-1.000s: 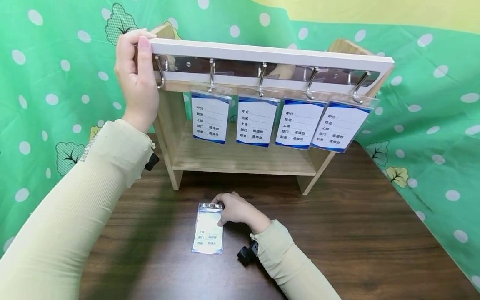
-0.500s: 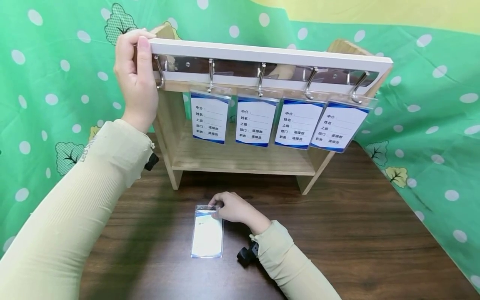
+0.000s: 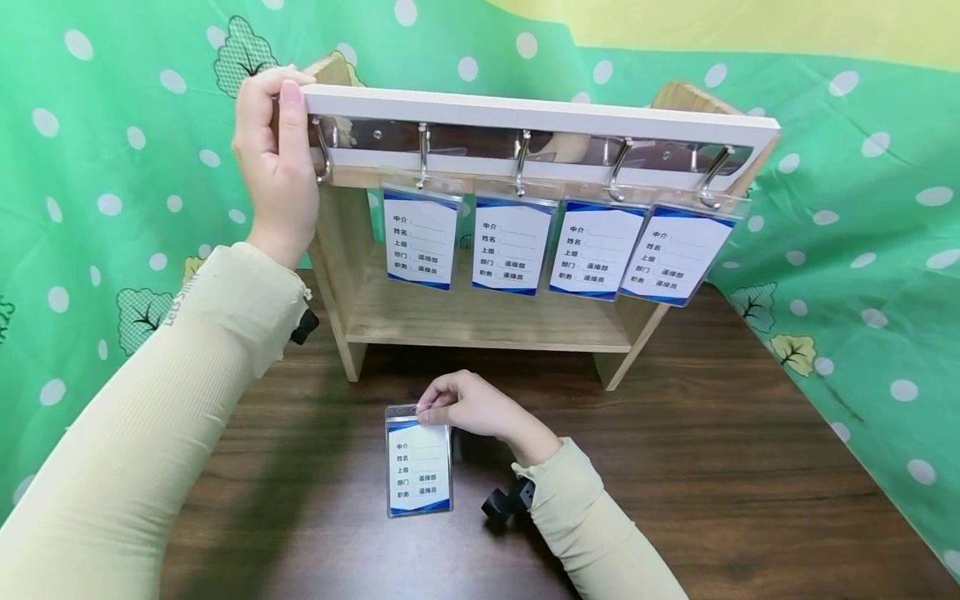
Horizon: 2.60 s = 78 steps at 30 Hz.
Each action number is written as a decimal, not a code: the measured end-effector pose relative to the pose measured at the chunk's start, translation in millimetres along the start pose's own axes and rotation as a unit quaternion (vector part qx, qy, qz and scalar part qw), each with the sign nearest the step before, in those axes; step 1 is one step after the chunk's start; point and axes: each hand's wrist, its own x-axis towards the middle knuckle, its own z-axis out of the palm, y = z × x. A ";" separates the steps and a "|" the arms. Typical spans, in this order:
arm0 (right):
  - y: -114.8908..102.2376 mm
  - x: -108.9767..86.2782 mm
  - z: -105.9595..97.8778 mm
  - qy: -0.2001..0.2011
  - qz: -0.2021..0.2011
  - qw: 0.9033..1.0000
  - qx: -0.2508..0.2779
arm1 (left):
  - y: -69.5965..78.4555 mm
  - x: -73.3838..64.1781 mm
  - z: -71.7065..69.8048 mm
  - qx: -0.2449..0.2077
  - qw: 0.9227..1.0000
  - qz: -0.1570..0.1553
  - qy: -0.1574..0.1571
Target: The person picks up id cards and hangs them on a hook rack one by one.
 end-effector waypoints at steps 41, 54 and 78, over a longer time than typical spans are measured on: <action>-81.5 -1.9 -27.2 0.087 -0.127 0.977 0.150 | 5.3 1.1 -9.8 0.012 0.999 -0.015 -0.044; -118.8 6.0 -43.3 0.123 -0.149 0.975 0.107 | 5.6 2.5 -15.8 0.024 0.997 0.008 -0.068; -175.5 29.4 -57.0 0.217 -0.182 0.959 -0.016 | 7.0 3.9 -28.2 0.024 0.995 0.022 -0.091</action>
